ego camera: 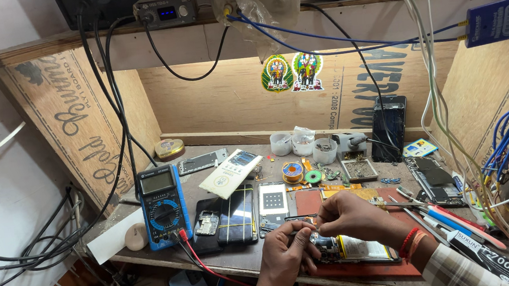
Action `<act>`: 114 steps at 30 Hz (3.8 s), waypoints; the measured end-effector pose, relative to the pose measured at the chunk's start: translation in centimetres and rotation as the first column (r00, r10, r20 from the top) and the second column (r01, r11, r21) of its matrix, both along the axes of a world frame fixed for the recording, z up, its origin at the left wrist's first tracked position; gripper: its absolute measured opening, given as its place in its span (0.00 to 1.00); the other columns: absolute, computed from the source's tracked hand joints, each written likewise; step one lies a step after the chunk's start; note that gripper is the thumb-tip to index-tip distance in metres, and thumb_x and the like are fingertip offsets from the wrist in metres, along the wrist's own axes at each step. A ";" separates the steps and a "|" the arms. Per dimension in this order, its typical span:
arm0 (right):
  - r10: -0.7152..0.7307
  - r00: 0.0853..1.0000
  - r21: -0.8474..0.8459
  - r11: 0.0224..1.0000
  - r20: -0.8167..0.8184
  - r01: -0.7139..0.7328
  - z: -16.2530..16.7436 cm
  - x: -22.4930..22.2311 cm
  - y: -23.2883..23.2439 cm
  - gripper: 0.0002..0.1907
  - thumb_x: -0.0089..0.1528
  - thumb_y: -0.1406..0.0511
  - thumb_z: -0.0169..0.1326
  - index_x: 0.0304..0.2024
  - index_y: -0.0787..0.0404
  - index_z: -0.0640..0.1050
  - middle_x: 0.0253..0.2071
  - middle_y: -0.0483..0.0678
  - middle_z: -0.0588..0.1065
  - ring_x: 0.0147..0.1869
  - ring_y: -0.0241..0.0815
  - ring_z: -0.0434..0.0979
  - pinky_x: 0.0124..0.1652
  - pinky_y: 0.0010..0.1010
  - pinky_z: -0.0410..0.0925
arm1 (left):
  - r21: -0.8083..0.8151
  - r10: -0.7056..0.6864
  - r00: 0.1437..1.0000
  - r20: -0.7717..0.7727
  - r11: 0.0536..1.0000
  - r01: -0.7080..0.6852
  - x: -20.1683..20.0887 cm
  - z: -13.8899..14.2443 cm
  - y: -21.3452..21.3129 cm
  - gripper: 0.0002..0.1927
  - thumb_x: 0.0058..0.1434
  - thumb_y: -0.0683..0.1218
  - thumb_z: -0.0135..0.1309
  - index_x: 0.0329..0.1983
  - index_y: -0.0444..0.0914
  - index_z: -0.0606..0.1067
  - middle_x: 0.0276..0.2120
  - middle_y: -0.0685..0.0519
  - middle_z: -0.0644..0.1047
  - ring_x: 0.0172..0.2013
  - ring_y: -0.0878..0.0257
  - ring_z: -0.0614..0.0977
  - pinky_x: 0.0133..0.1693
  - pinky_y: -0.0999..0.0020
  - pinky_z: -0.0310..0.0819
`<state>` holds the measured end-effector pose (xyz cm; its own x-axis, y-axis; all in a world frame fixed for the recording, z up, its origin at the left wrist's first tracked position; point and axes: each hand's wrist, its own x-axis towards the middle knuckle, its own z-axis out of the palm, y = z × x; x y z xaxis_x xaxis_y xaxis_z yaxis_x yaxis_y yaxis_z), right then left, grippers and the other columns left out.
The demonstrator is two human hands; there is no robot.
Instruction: The person repairs a smartphone at a workbench. They handle the opened phone, lift and reposition the frame and battery, manipulate small internal components with tweezers, and use a screwdriver on parts while other phone housings and a multimeter sit on the bench.
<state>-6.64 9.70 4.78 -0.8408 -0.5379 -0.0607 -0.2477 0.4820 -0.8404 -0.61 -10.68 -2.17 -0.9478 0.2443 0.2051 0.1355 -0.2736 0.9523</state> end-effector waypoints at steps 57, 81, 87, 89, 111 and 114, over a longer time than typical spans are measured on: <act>-0.036 0.456 -0.043 0.999 -0.889 -0.004 -3.4 3.1 2.0 0.09 0.53 0.70 0.64 0.35 0.60 0.77 0.41 0.46 0.78 0.46 0.45 0.82 0.44 0.35 0.75 | 0.218 0.317 0.943 -0.101 0.932 -0.290 -1.6 0.0 2.9 0.19 0.61 0.38 0.52 0.52 0.36 0.59 0.34 0.52 0.78 0.29 0.65 0.81 0.32 0.71 0.77; -0.288 0.568 -0.239 0.958 -0.771 0.161 -3.5 0.6 2.5 0.10 0.53 0.69 0.66 0.37 0.60 0.82 0.40 0.46 0.81 0.40 0.43 0.85 0.37 0.32 0.77 | -0.105 0.284 0.944 -0.168 0.947 -0.304 -3.9 1.2 4.3 0.10 0.70 0.44 0.48 0.52 0.38 0.74 0.31 0.54 0.81 0.25 0.71 0.78 0.27 0.74 0.75; -0.357 0.524 -0.292 0.934 -0.773 0.204 -3.2 0.4 3.0 0.12 0.52 0.68 0.67 0.38 0.61 0.82 0.40 0.46 0.80 0.44 0.43 0.83 0.41 0.34 0.75 | -0.148 0.315 0.930 -0.188 0.927 -0.344 -4.6 1.3 4.6 0.09 0.70 0.44 0.48 0.50 0.37 0.73 0.32 0.55 0.84 0.24 0.71 0.79 0.27 0.74 0.75; -0.352 0.505 -0.288 0.936 -0.788 0.203 -3.2 0.2 3.1 0.11 0.52 0.68 0.67 0.37 0.60 0.82 0.40 0.45 0.79 0.46 0.43 0.81 0.42 0.35 0.74 | -0.156 0.318 0.928 -0.192 0.924 -0.349 -4.7 1.4 4.7 0.09 0.70 0.44 0.48 0.50 0.38 0.74 0.32 0.55 0.84 0.24 0.71 0.79 0.27 0.74 0.75; -0.247 0.410 -0.181 0.964 -0.878 0.193 -3.7 -0.3 1.7 0.10 0.51 0.70 0.66 0.35 0.58 0.83 0.37 0.45 0.76 0.49 0.48 0.78 0.46 0.40 0.72 | -0.146 0.326 0.870 -0.369 0.904 -0.401 -5.2 0.4 3.7 0.07 0.71 0.45 0.49 0.47 0.38 0.74 0.30 0.53 0.83 0.23 0.69 0.82 0.25 0.72 0.76; -0.243 0.421 -0.174 0.965 -0.874 0.196 -3.6 -0.4 1.6 0.09 0.53 0.70 0.65 0.36 0.58 0.84 0.38 0.45 0.76 0.48 0.47 0.78 0.45 0.39 0.73 | -0.148 0.329 0.876 -0.353 0.905 -0.399 -5.1 0.7 3.7 0.08 0.71 0.45 0.49 0.48 0.38 0.75 0.30 0.53 0.83 0.22 0.70 0.81 0.25 0.72 0.75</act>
